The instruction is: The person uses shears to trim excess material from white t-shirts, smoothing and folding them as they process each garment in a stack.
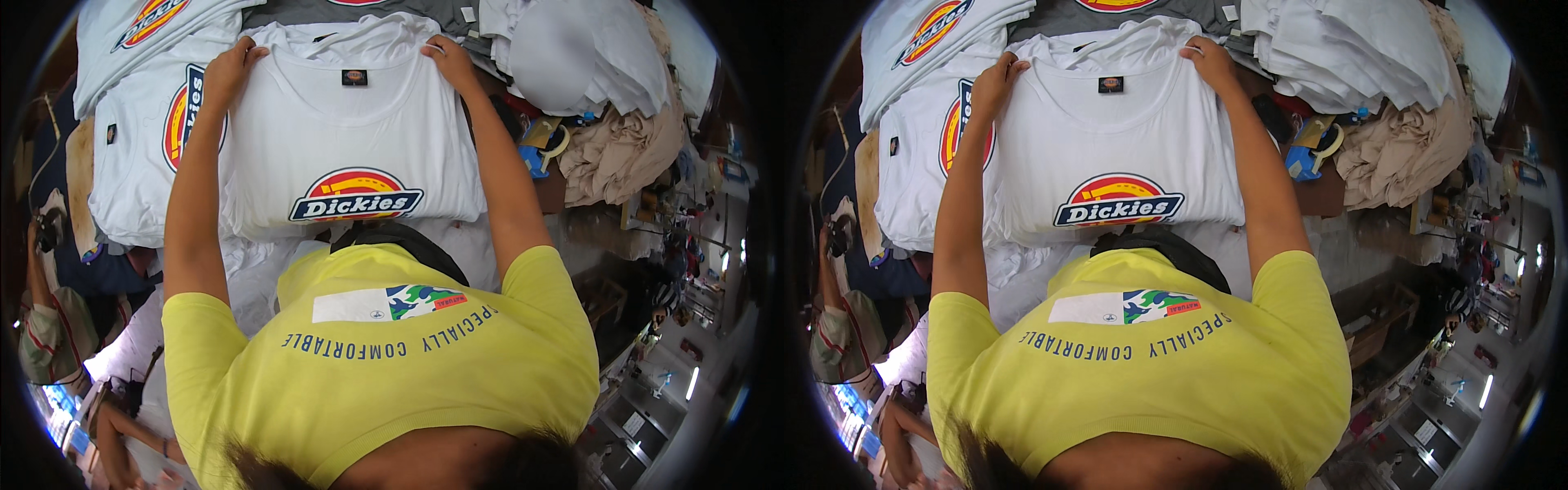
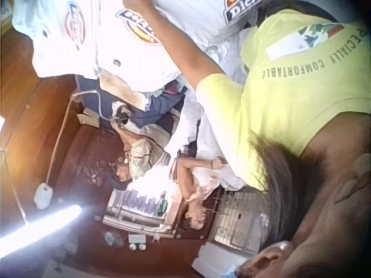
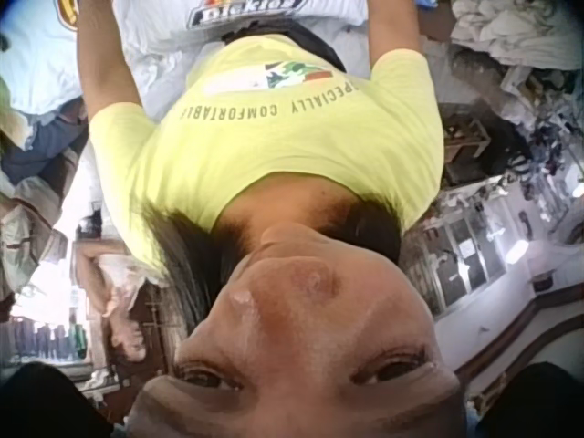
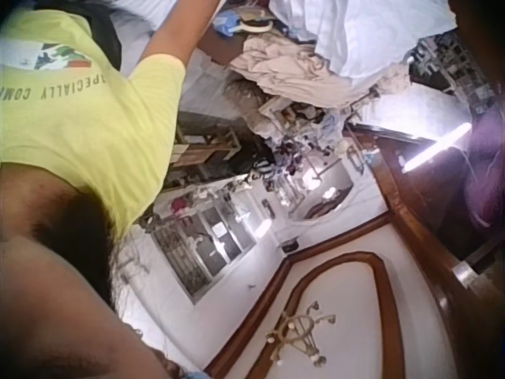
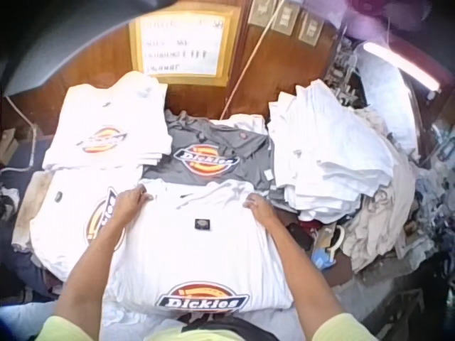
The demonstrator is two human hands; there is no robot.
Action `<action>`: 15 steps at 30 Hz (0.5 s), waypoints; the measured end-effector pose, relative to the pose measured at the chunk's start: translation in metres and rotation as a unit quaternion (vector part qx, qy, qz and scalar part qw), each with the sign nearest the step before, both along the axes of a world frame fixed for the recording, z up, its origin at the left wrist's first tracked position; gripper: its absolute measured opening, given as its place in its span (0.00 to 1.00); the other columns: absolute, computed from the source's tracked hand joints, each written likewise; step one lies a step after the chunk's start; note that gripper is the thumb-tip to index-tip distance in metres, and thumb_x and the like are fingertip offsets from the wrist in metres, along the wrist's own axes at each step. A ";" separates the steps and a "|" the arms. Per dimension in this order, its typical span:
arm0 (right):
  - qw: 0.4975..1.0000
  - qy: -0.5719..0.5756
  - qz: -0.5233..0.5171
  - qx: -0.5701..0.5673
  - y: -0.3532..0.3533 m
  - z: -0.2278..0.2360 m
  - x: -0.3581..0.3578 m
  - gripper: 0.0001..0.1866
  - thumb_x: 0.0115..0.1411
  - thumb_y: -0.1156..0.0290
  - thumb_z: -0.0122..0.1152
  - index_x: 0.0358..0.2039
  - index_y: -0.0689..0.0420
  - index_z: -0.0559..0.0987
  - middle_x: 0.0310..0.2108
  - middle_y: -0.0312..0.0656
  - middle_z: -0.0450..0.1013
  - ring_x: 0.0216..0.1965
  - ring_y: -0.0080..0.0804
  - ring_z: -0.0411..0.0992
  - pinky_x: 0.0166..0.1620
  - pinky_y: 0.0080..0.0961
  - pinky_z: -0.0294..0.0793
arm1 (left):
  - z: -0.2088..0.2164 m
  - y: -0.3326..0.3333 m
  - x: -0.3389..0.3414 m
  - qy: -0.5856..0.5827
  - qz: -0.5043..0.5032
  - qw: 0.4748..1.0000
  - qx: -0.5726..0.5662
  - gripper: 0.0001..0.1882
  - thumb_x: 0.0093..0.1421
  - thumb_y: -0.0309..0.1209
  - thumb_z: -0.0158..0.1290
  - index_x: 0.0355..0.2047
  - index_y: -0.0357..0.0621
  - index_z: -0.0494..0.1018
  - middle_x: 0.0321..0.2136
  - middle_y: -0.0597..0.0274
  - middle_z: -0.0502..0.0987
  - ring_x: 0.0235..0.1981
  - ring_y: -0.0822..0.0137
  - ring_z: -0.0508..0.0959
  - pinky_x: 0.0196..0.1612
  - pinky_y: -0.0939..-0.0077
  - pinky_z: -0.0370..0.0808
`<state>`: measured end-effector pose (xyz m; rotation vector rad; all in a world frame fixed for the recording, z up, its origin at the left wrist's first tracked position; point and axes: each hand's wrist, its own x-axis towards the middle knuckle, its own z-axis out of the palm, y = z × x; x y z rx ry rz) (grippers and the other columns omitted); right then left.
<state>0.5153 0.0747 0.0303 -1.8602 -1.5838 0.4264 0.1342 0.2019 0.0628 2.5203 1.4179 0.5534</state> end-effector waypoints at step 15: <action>0.999 -0.012 -0.048 -0.020 0.009 -0.024 -0.002 0.15 0.50 0.56 0.60 0.32 0.53 0.77 0.31 0.42 0.75 0.32 0.38 0.72 0.37 0.27 0.68 | -0.022 0.005 -0.005 0.026 -0.020 0.999 -0.038 0.21 0.56 0.53 0.45 0.32 0.47 0.71 0.22 0.56 0.77 0.26 0.55 0.77 0.30 0.65 0.71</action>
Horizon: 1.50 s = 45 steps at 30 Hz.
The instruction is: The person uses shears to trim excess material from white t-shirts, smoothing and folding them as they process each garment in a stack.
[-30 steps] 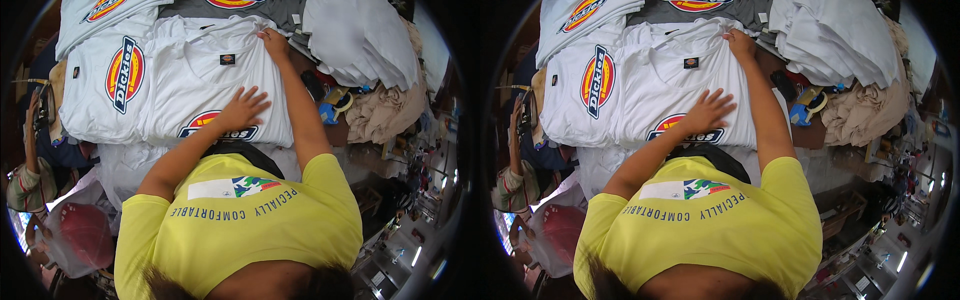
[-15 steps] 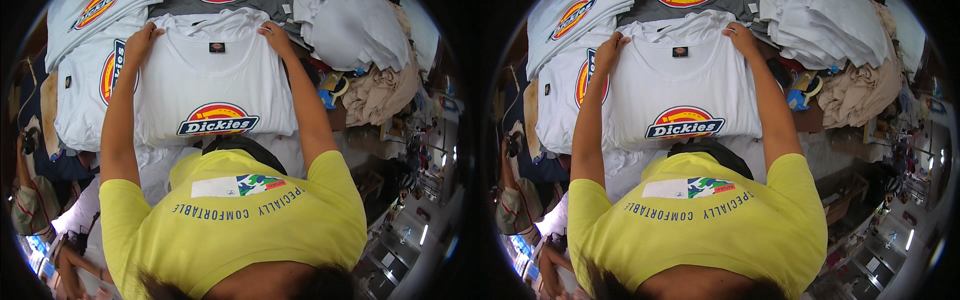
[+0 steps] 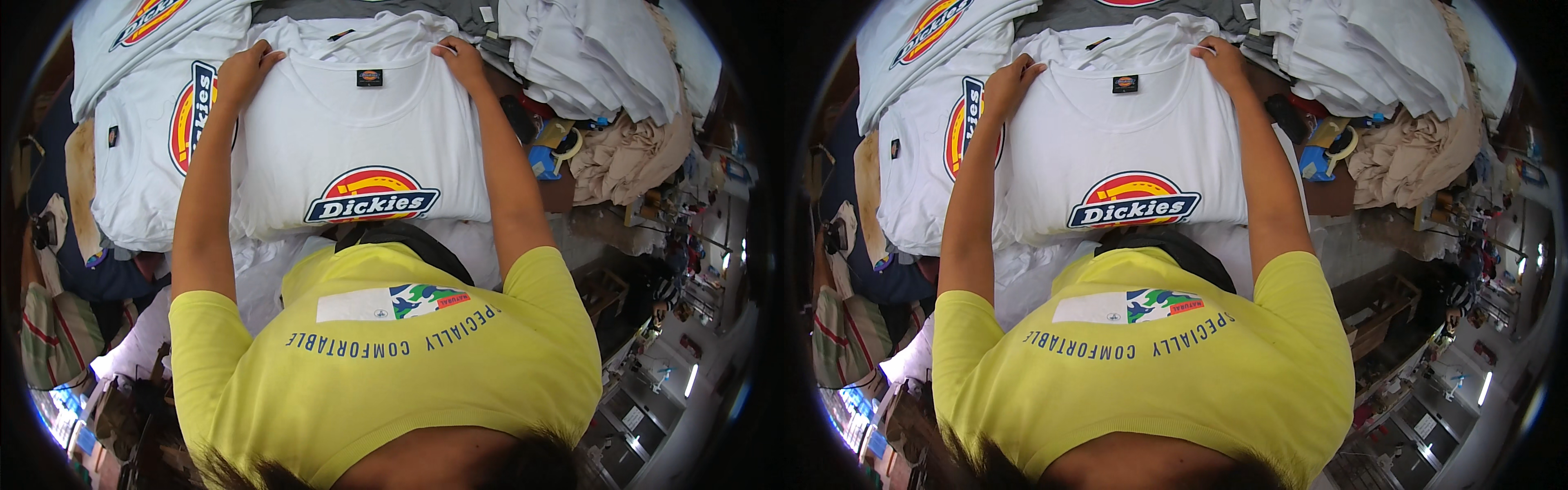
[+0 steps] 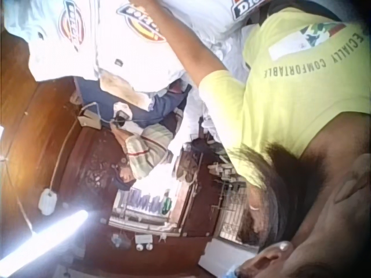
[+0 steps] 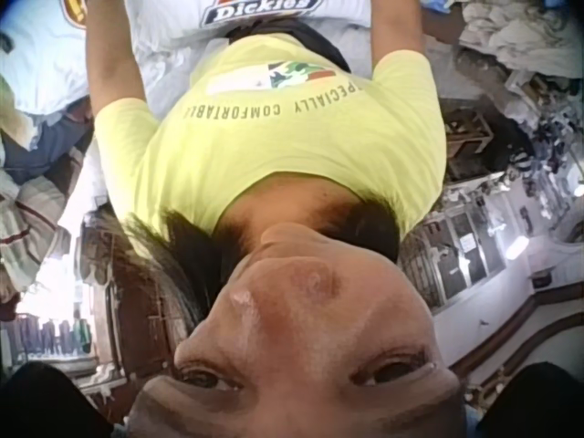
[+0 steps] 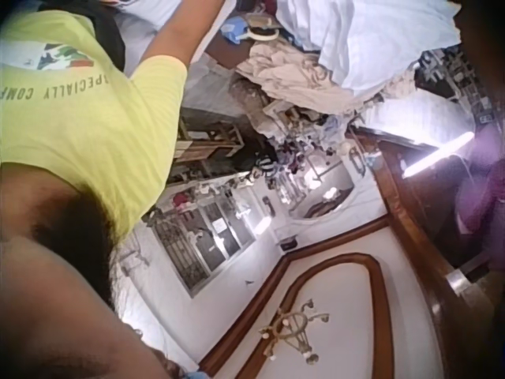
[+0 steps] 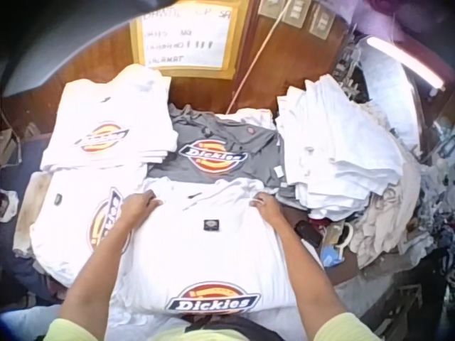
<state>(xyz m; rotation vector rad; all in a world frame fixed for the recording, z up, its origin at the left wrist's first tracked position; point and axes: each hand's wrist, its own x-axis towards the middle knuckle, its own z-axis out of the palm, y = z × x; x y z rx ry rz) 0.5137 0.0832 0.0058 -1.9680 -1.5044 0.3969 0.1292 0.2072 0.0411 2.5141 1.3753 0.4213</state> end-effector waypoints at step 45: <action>0.920 -0.337 0.087 0.179 0.011 0.018 0.016 0.12 0.56 0.58 0.51 0.24 0.51 0.67 0.18 0.36 0.72 0.18 0.34 0.72 0.18 0.28 0.68 | -0.022 -0.242 0.171 -0.030 -0.361 0.932 -0.022 0.35 0.55 0.59 0.38 0.59 0.58 0.55 0.62 0.68 0.49 0.63 0.59 0.46 0.60 0.47 0.41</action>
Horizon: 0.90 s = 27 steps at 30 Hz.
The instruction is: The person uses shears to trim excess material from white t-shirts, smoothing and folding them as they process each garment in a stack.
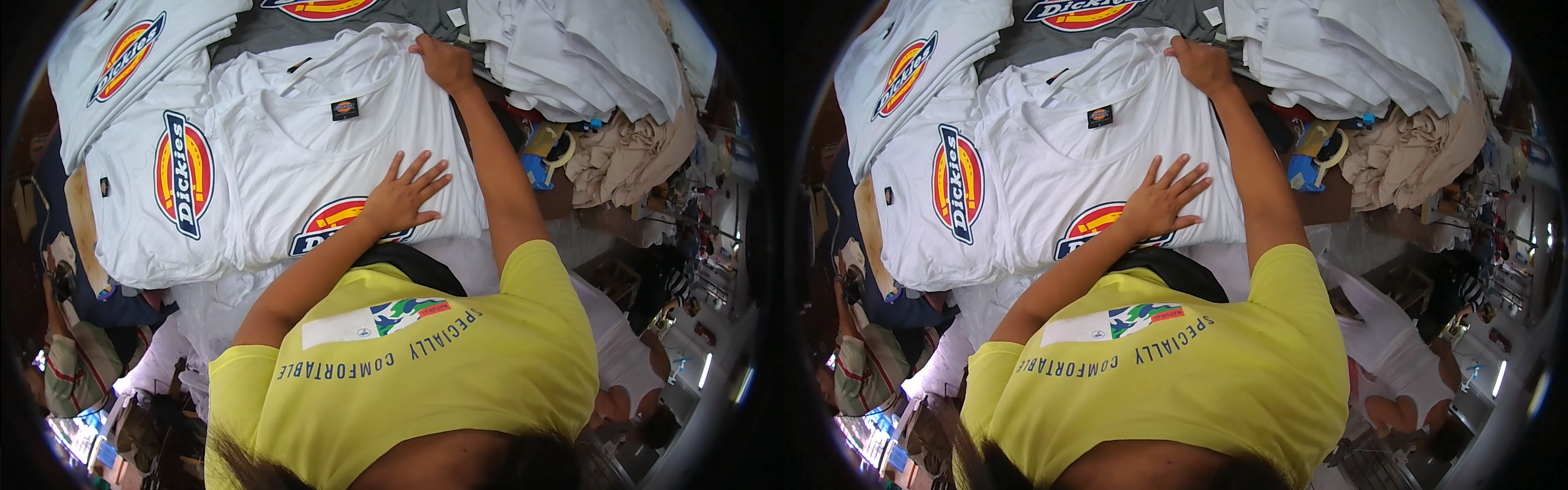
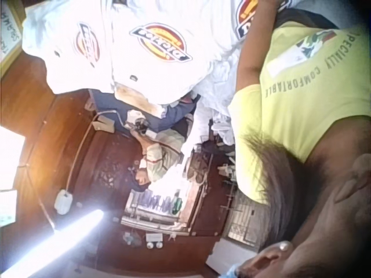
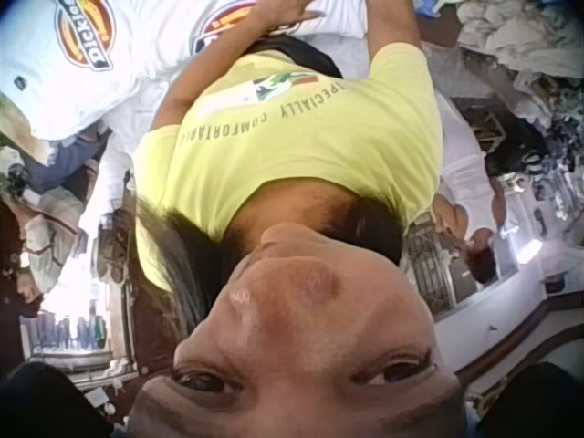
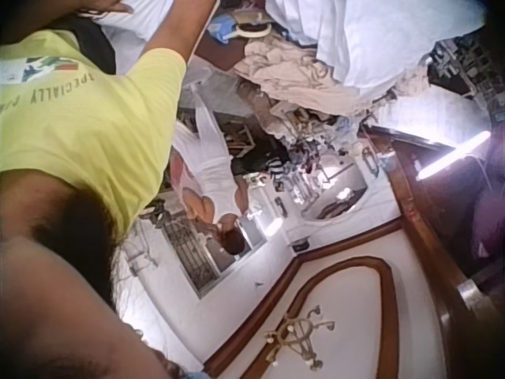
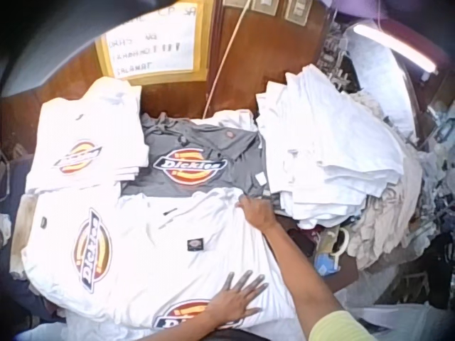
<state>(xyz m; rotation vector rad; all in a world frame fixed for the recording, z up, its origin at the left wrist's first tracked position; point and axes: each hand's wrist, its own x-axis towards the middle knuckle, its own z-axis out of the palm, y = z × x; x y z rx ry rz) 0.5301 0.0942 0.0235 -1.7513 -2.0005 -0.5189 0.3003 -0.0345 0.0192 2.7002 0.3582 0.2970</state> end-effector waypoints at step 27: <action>0.998 -0.032 -0.052 0.010 0.038 -0.029 -0.007 0.22 0.56 0.49 0.48 0.15 0.50 0.75 0.13 0.39 0.72 0.14 0.39 0.71 0.16 0.30 0.68 | 0.004 0.004 -0.001 0.011 0.000 1.000 0.012 0.34 0.56 0.58 0.37 0.59 0.58 0.55 0.62 0.69 0.50 0.63 0.59 0.46 0.60 0.46 0.42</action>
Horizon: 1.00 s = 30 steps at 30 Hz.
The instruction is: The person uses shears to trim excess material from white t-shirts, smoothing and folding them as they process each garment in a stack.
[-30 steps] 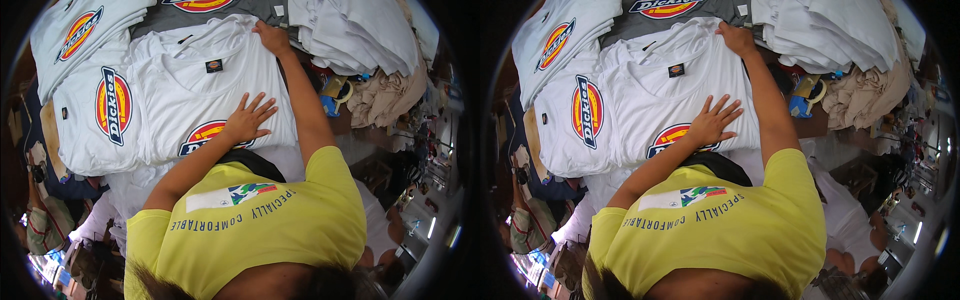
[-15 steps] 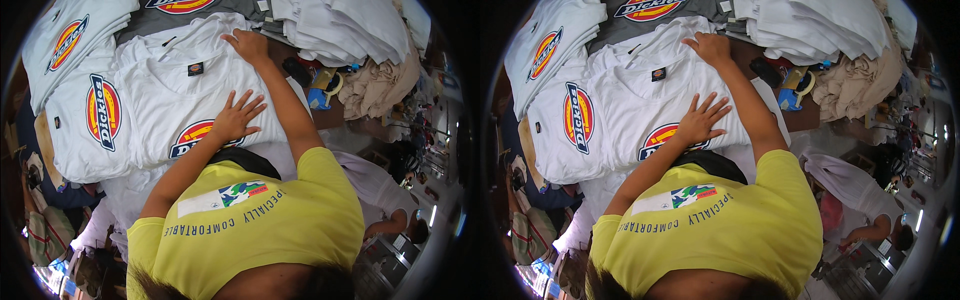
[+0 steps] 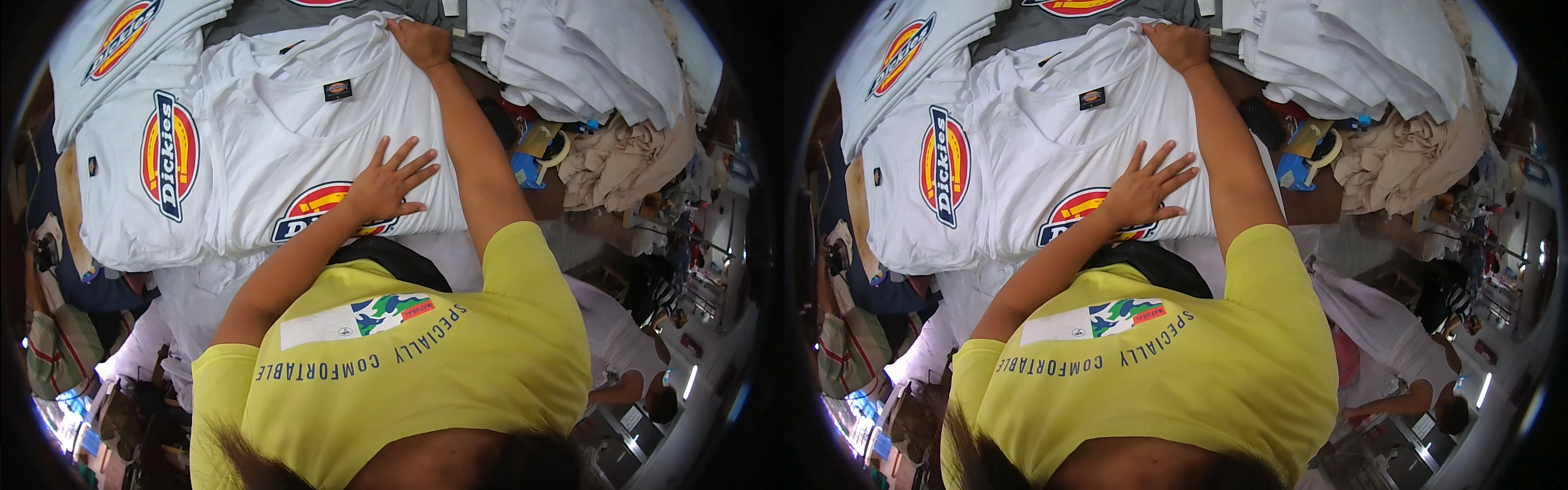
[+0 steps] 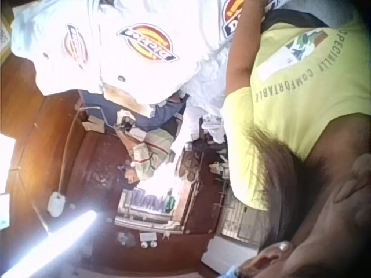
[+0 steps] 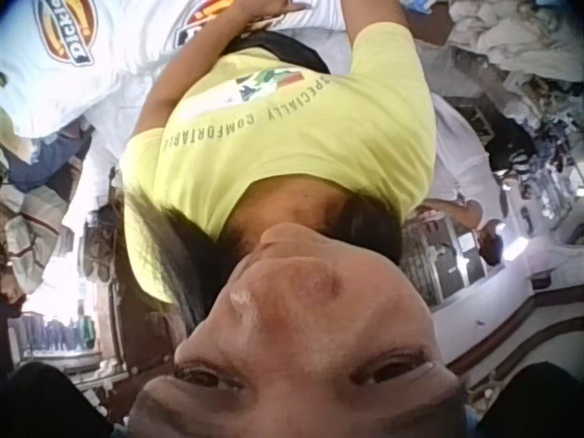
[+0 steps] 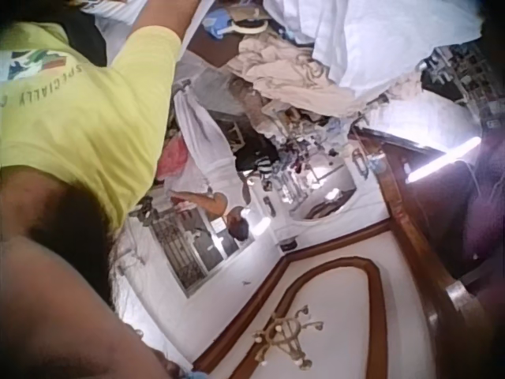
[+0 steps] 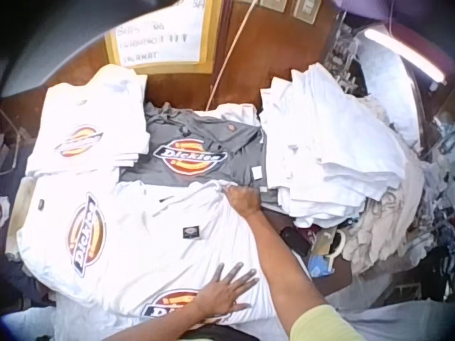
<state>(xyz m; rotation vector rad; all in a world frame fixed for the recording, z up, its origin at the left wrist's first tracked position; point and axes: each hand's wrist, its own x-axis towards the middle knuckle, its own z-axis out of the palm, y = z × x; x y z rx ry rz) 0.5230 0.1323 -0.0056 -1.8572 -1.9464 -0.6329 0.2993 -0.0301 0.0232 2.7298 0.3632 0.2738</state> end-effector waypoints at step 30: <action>0.859 0.414 0.243 -0.178 -0.352 0.265 -0.033 0.09 0.39 0.73 0.57 0.24 0.62 0.73 0.23 0.41 0.71 0.24 0.26 0.70 0.27 0.19 0.67 | 0.238 0.003 -0.282 -0.248 0.081 0.951 -0.165 0.13 0.46 0.33 0.53 0.23 0.31 0.73 0.14 0.60 0.71 0.15 0.70 0.72 0.20 0.80 0.66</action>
